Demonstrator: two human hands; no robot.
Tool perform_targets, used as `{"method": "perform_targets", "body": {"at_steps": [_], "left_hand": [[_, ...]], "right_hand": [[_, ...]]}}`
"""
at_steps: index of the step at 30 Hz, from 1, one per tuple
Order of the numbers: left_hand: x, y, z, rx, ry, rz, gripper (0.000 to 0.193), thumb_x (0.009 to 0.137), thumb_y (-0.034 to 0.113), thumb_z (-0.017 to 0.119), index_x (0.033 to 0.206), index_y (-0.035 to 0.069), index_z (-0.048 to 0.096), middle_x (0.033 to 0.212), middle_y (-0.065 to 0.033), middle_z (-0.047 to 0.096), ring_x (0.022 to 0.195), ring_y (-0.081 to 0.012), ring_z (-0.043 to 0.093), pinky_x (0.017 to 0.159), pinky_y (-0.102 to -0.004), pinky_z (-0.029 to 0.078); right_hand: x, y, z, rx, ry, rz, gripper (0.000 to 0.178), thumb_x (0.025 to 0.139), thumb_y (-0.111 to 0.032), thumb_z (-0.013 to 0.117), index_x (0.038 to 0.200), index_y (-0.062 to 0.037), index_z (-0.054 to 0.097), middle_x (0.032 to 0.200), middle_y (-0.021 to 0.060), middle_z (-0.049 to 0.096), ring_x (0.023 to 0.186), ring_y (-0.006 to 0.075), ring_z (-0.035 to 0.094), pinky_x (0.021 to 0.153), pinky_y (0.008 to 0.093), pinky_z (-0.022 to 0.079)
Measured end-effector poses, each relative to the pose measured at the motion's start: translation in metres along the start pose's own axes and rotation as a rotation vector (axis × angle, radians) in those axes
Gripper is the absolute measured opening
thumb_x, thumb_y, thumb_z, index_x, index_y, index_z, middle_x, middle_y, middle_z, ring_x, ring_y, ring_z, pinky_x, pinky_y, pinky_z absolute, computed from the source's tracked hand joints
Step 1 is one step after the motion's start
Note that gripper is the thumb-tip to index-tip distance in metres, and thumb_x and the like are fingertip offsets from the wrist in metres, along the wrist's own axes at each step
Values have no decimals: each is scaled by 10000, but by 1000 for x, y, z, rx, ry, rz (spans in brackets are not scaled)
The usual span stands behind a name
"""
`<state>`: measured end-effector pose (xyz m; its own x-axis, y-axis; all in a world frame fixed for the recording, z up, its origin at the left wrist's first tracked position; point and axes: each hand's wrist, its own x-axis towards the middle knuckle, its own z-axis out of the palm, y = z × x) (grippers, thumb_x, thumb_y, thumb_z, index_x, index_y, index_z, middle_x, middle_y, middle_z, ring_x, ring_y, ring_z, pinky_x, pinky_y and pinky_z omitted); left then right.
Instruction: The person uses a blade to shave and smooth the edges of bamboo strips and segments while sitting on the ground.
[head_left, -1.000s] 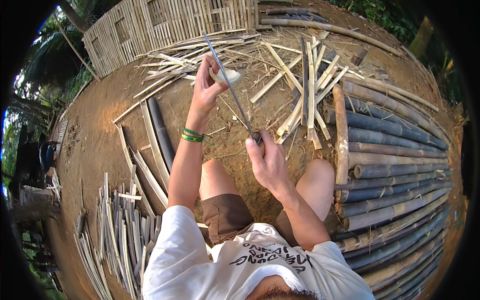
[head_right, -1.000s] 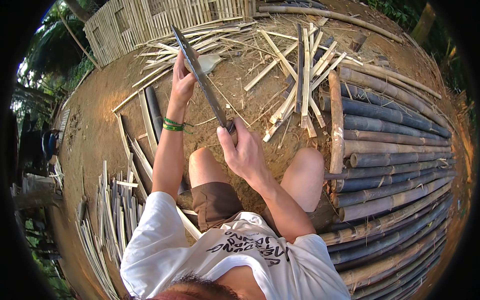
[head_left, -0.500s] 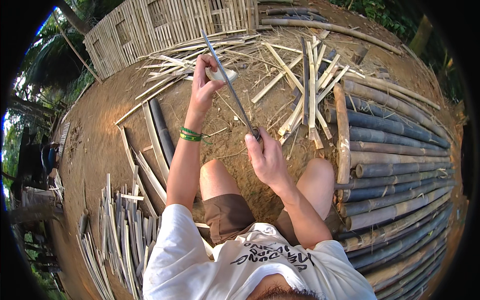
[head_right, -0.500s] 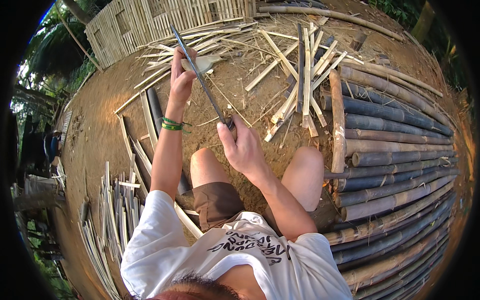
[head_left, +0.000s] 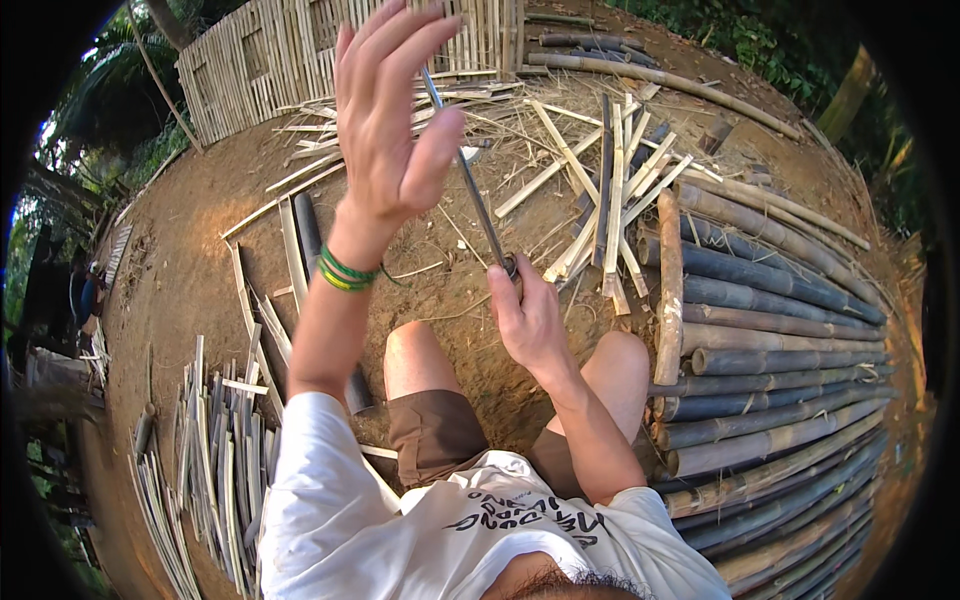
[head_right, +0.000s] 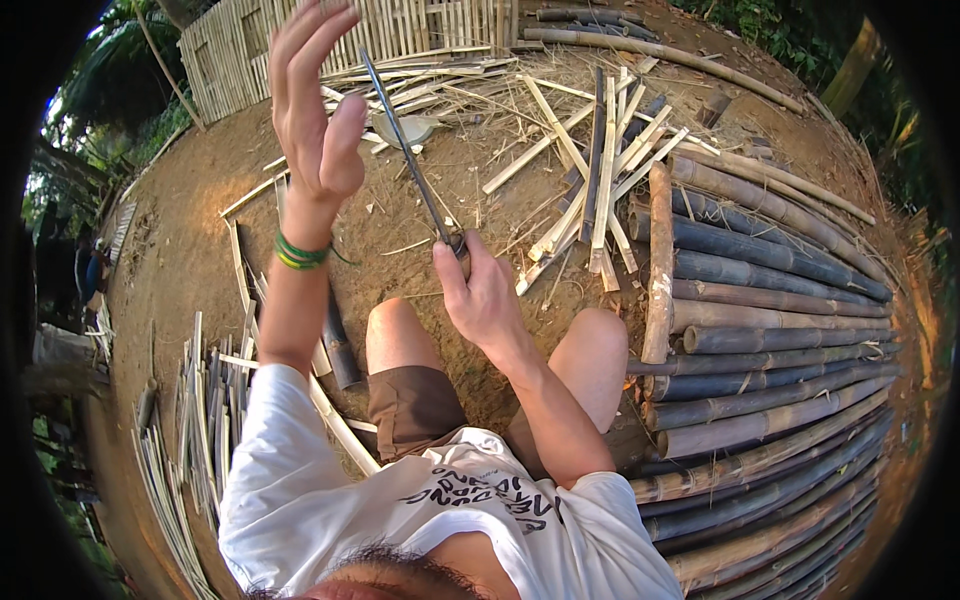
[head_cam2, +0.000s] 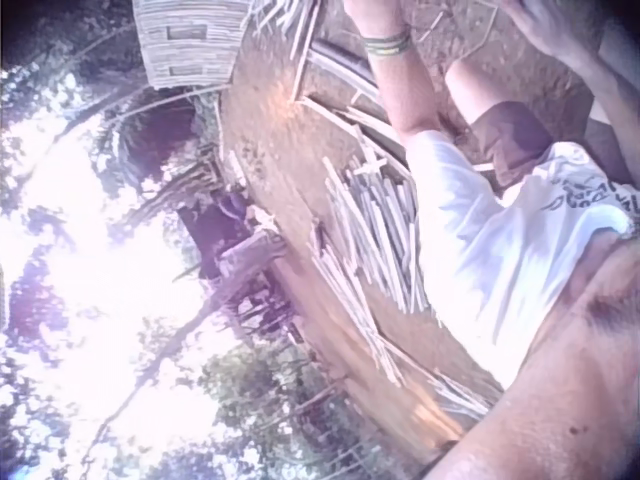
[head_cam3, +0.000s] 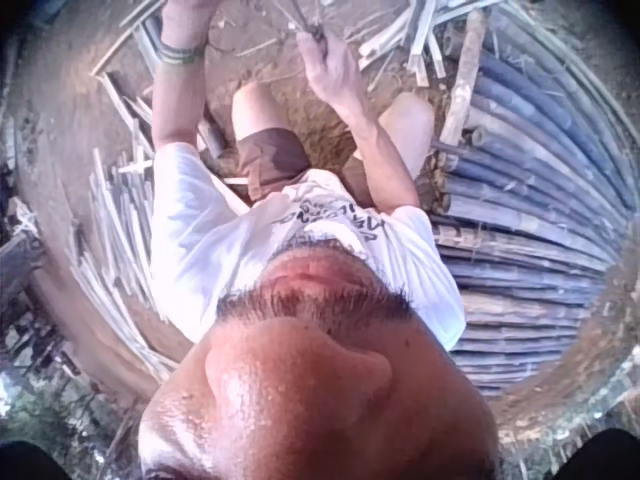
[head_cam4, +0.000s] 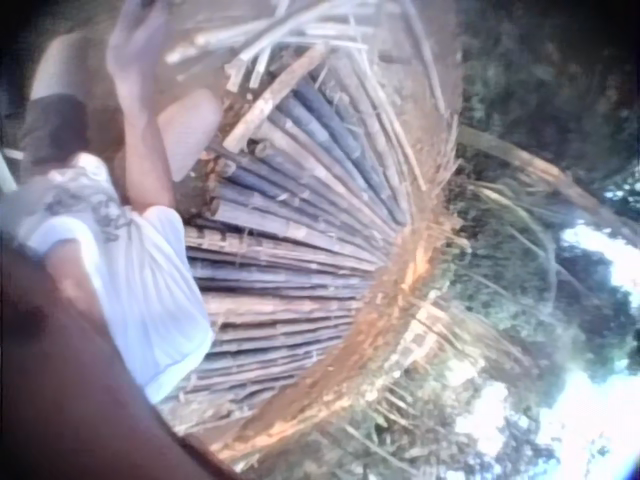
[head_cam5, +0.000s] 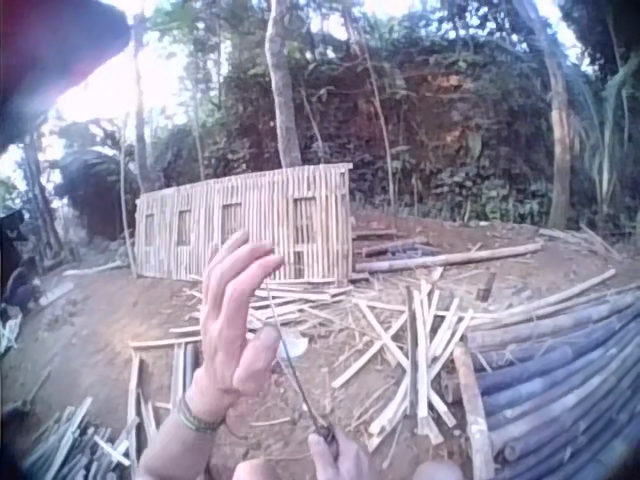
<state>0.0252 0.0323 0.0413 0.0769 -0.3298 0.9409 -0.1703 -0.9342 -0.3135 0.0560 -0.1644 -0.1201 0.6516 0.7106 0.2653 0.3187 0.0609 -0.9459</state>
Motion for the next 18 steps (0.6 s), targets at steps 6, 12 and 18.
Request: {"method": "perform_targets", "body": {"at_steps": [6,12,18], "left_hand": [[75,-6,21,196,-591,126,768,995,647,358,1612,197,287,1676,-86,242,1567,-331,118,1252,-550,23],[108,-20,29,252,-467,219,757,998,647,335,1603,193,310,1658,-112,286,1558,-320,172,1253,-559,37],[99,-21,50,127,-528,203,833,959,733,327,1589,188,339,1648,-140,295,1556,-321,175,1254,-561,33]], "right_hand": [[7,0,-1,-18,-18,11,528,1027,-445,514,1015,79,578,557,66,549,491,152,537,463,335,392],[-1,-3,1,-25,14,22,423,1025,-359,539,956,57,568,534,110,528,466,252,557,470,389,390],[16,-5,-5,10,70,-32,384,1019,-324,558,892,39,549,524,145,504,474,335,554,491,434,395]]}}
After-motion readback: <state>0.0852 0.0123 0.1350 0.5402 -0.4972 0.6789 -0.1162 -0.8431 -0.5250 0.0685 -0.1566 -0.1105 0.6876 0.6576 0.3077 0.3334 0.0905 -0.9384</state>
